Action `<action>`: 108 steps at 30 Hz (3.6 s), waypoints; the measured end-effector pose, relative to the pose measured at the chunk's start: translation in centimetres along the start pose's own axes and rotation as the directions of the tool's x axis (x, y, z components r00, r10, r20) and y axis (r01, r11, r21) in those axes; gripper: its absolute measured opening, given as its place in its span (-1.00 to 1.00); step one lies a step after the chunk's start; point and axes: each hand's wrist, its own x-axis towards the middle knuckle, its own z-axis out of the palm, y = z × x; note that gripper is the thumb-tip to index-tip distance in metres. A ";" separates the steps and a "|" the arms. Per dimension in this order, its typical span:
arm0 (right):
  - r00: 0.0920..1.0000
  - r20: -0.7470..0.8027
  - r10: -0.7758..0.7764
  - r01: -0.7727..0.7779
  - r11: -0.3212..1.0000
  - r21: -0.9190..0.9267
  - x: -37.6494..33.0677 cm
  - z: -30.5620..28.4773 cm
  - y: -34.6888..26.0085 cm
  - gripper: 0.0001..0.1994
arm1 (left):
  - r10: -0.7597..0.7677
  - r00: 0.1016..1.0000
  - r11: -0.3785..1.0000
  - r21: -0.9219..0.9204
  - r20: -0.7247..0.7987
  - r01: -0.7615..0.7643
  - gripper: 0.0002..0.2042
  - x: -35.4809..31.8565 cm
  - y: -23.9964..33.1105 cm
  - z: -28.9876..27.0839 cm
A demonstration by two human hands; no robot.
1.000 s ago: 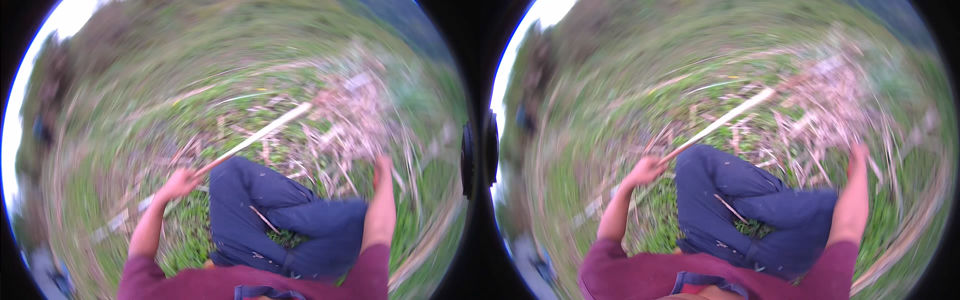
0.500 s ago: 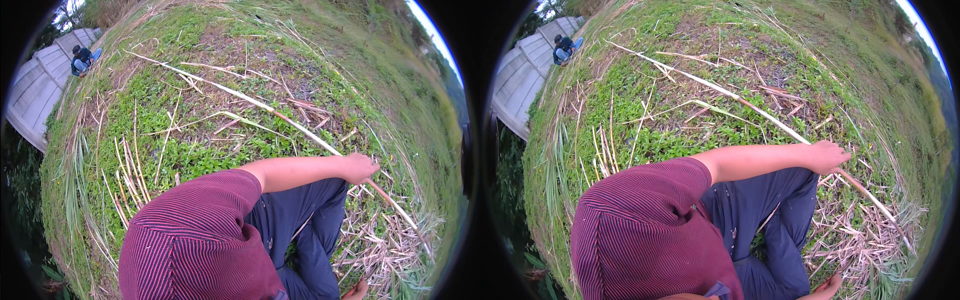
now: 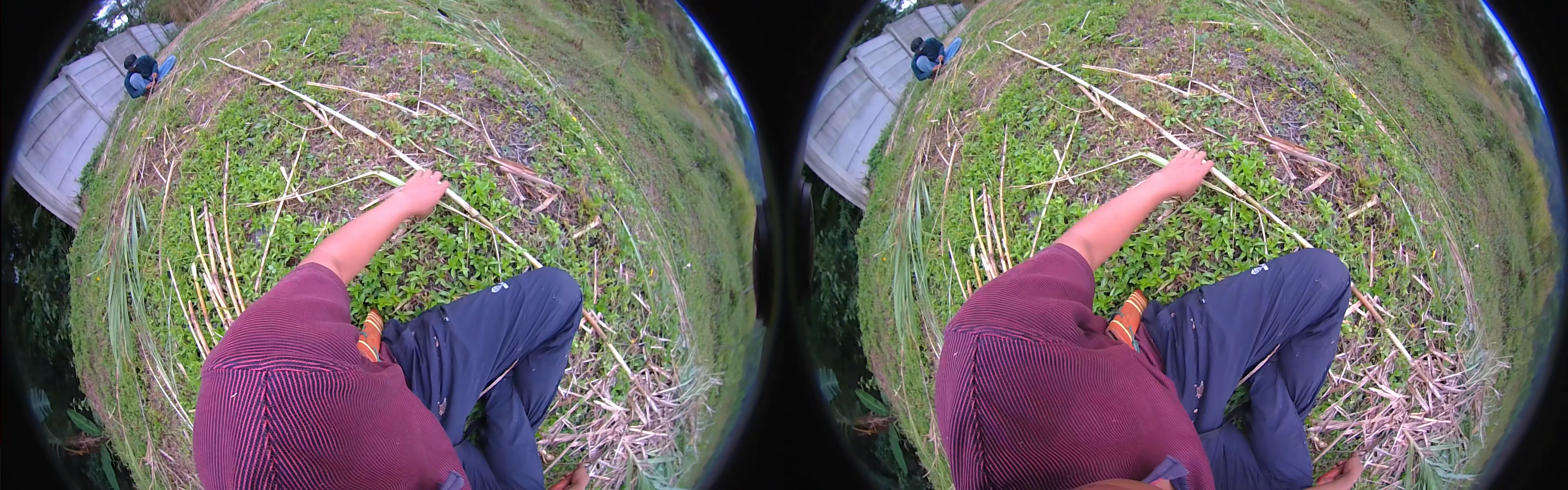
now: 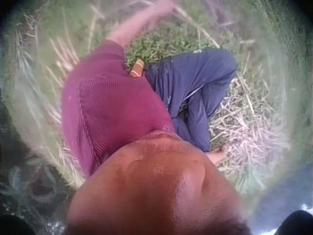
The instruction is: The person sits on the ground and uses a machete to strip and sharpen long, thin sticks. They hold the stick with one hand and scrape the blade along its length to remove the outer layer, creating a pile of debris. The person occasionally pauses to reposition the stick or pick up a new one from the surrounding area.
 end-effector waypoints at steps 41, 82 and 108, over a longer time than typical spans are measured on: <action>0.714 -0.657 -0.242 0.599 -0.275 0.752 -20.8 -11.3 -14.4 -0.77 | 0.297 0.955 0.942 -0.158 -0.015 -0.295 -0.43 -12.5 14.1 -18.2; 0.948 -0.114 -0.296 -0.010 -0.387 0.922 -28.3 11.7 -17.0 -0.69 | -0.106 0.895 0.960 0.188 -0.434 0.205 -0.82 -18.9 -26.8 -17.6; 0.764 -0.473 -0.439 0.583 0.155 0.798 -38.1 -0.2 -16.7 -0.38 | -0.036 0.748 0.816 -0.451 -0.663 -0.361 -0.72 -12.8 3.2 -16.1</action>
